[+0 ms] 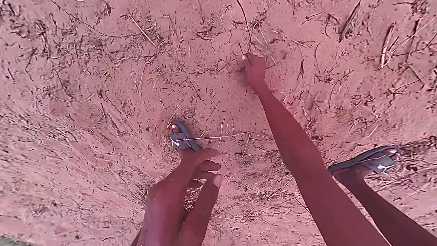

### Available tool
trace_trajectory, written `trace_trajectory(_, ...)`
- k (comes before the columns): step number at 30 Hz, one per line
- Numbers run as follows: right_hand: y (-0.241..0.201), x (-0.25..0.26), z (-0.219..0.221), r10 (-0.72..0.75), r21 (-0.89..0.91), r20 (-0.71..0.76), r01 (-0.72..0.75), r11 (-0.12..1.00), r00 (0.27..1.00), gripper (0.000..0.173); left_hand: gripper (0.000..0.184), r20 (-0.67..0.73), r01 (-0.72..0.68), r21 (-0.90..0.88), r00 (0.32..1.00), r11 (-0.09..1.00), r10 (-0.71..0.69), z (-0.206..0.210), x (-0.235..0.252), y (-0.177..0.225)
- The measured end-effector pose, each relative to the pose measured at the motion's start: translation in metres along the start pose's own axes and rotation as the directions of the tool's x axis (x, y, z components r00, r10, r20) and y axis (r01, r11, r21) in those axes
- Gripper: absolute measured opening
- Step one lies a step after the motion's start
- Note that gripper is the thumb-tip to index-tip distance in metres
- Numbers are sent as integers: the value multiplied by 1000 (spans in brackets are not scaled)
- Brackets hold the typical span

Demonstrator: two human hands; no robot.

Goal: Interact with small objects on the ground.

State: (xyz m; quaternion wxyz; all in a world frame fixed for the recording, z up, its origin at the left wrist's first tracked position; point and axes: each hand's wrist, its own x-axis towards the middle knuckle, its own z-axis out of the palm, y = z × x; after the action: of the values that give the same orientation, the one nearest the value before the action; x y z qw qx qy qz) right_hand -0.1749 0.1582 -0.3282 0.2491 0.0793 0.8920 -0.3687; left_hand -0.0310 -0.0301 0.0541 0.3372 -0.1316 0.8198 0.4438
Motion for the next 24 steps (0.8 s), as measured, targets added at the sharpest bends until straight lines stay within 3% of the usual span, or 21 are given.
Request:
trace_trajectory(1, -1, 7, 1, 123, 183, -68, -108, 977, 990, 38, 35, 7, -3, -11, 1000, 1000, 3, 0, 2, 0)
trace_trajectory(3, 0, 15, 9, 316, 538, -127, -203, 818, 940, 37, 34, 48, -6, -43, 999, 999, 8, 3, 2, -1)
trace_trajectory(5, -2, 18, 15, 389, 763, -114, -170, 624, 914, 39, 35, 99, -7, 1, 995, 1000, 7, 7, 2, -3)
trace_trajectory(7, -6, 12, 18, 392, 875, -96, -110, 471, 915, 38, 35, 112, -24, -14, 993, 1000, 26, 15, 2, 0)
trace_trajectory(9, -11, 4, 14, 351, 928, -61, -77, 364, 934, 38, 35, 108, -25, -55, 994, 998, 31, 21, 2, 3)
trace_trajectory(13, -2, -4, 11, 277, 924, 11, -116, 364, 961, 41, 37, 84, -11, -5, 996, 1000, 11, 29, 0, 1)
trace_trajectory(18, -22, -11, -2, 426, 904, -9, -175, 389, 905, 36, 39, 76, -31, 40, 997, 999, 27, 39, 4, -3)
trace_trajectory(21, -12, -74, -30, 504, 960, 50, -180, 214, 862, 43, 38, 70, 37, 43, 997, 998, -40, 45, 3, -4)
trace_trajectory(24, 10, -178, -69, 539, 922, 302, -385, 46, 786, 47, 38, 80, 61, 59, 995, 996, -65, 56, 7, -2)
